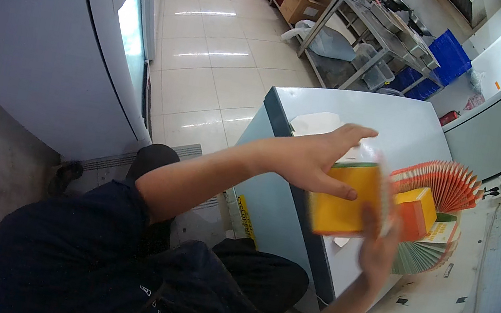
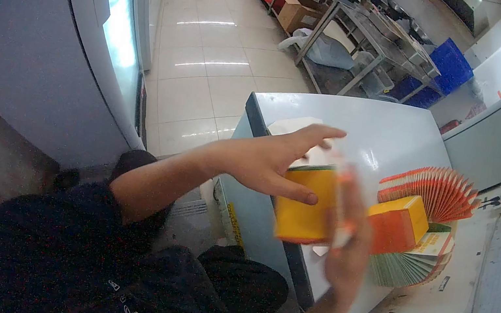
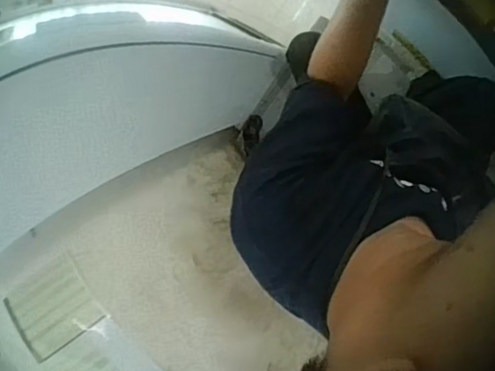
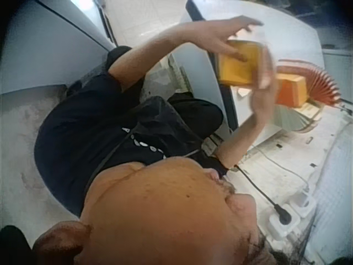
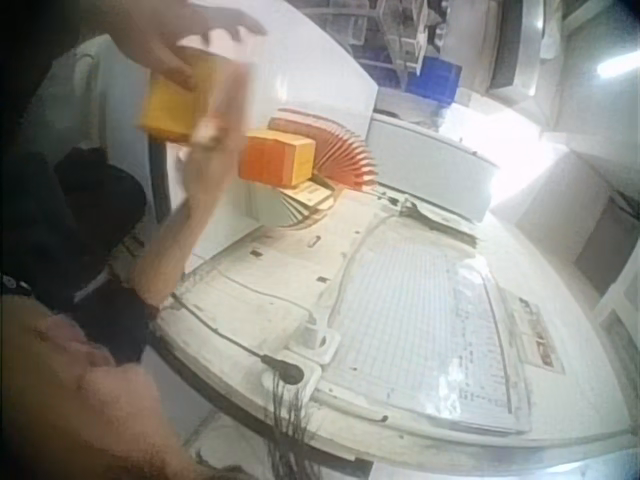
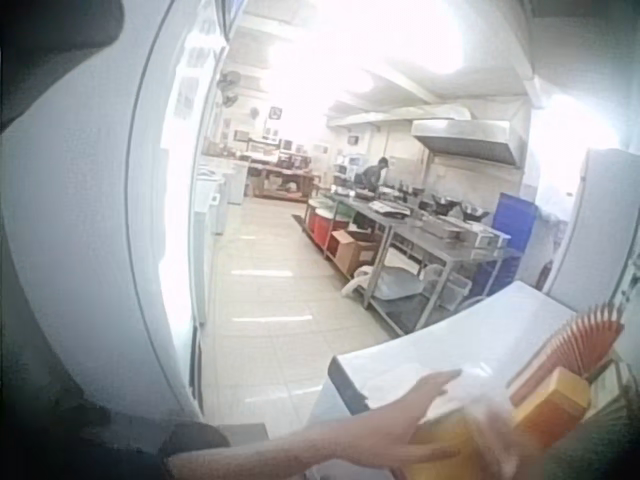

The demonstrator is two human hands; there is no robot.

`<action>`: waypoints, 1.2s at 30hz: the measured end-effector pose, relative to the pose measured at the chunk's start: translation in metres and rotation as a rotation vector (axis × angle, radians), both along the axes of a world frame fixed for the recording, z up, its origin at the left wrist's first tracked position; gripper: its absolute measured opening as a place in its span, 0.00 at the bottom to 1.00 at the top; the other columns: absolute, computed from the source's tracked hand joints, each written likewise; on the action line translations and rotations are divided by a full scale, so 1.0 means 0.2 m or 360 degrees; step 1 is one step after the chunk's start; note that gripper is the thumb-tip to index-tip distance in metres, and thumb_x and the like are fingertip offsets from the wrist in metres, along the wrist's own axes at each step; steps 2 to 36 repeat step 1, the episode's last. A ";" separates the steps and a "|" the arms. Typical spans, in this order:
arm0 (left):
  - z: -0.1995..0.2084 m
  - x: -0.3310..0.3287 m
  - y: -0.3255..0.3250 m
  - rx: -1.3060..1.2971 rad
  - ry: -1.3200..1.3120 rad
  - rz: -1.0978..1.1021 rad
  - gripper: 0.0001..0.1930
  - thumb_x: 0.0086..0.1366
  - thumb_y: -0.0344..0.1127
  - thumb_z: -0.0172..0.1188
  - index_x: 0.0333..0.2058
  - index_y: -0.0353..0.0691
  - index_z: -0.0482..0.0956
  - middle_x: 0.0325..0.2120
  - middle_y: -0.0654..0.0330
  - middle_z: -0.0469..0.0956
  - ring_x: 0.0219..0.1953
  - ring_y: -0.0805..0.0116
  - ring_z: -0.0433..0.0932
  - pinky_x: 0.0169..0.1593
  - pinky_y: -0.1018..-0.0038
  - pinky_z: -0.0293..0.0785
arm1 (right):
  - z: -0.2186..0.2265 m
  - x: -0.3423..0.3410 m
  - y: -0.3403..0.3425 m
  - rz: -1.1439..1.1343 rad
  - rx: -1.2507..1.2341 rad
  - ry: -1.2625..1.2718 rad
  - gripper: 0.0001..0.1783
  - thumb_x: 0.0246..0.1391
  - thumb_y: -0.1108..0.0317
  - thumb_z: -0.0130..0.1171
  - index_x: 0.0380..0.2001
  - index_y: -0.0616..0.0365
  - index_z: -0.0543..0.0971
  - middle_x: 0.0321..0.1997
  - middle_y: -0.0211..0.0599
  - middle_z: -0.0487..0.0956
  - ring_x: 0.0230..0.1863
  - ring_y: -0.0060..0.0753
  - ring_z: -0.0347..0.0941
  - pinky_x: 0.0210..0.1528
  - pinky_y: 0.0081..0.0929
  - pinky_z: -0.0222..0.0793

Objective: Assembling cardboard food boxes for takeout orders.

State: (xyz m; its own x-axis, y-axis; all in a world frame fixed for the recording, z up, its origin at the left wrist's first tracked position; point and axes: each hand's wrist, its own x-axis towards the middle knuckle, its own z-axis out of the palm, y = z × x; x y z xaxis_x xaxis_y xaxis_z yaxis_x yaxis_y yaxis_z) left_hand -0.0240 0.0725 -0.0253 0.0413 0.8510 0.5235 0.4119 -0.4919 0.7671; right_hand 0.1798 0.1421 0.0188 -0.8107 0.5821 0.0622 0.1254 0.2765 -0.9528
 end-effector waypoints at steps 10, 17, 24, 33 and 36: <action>-0.01 0.02 0.01 0.0074 0.0091 0.0143 0.46 0.57 0.51 0.63 0.64 0.40 0.45 0.61 0.49 0.52 0.62 0.51 0.57 0.65 0.62 0.53 | 0.00 0.00 0.00 -0.0007 -0.0002 -0.0005 0.31 0.57 0.72 0.49 0.64 0.59 0.58 0.64 0.48 0.63 0.63 0.51 0.62 0.65 0.43 0.54; -0.01 0.02 0.01 0.0074 0.0091 0.0143 0.46 0.57 0.51 0.63 0.64 0.40 0.45 0.61 0.49 0.52 0.62 0.51 0.57 0.65 0.62 0.53 | 0.00 0.00 0.00 -0.0007 -0.0002 -0.0005 0.31 0.57 0.72 0.49 0.64 0.59 0.58 0.64 0.48 0.63 0.63 0.51 0.62 0.65 0.43 0.54; -0.01 0.02 0.01 0.0074 0.0091 0.0143 0.46 0.57 0.51 0.63 0.64 0.40 0.45 0.61 0.49 0.52 0.62 0.51 0.57 0.65 0.62 0.53 | 0.00 0.00 0.00 -0.0007 -0.0002 -0.0005 0.31 0.57 0.72 0.49 0.64 0.59 0.58 0.64 0.48 0.63 0.63 0.51 0.62 0.65 0.43 0.54; -0.01 0.02 0.01 0.0074 0.0091 0.0143 0.46 0.57 0.51 0.63 0.64 0.40 0.45 0.61 0.49 0.52 0.62 0.51 0.57 0.65 0.62 0.53 | 0.00 0.00 0.00 -0.0007 -0.0002 -0.0005 0.31 0.57 0.72 0.49 0.64 0.59 0.58 0.64 0.48 0.63 0.63 0.51 0.62 0.65 0.43 0.54; -0.01 0.02 0.01 0.0074 0.0091 0.0143 0.46 0.57 0.51 0.63 0.64 0.40 0.45 0.61 0.49 0.52 0.62 0.51 0.57 0.65 0.62 0.53 | 0.00 0.00 0.00 -0.0007 -0.0002 -0.0005 0.31 0.57 0.72 0.49 0.64 0.59 0.58 0.64 0.48 0.63 0.63 0.51 0.62 0.65 0.43 0.54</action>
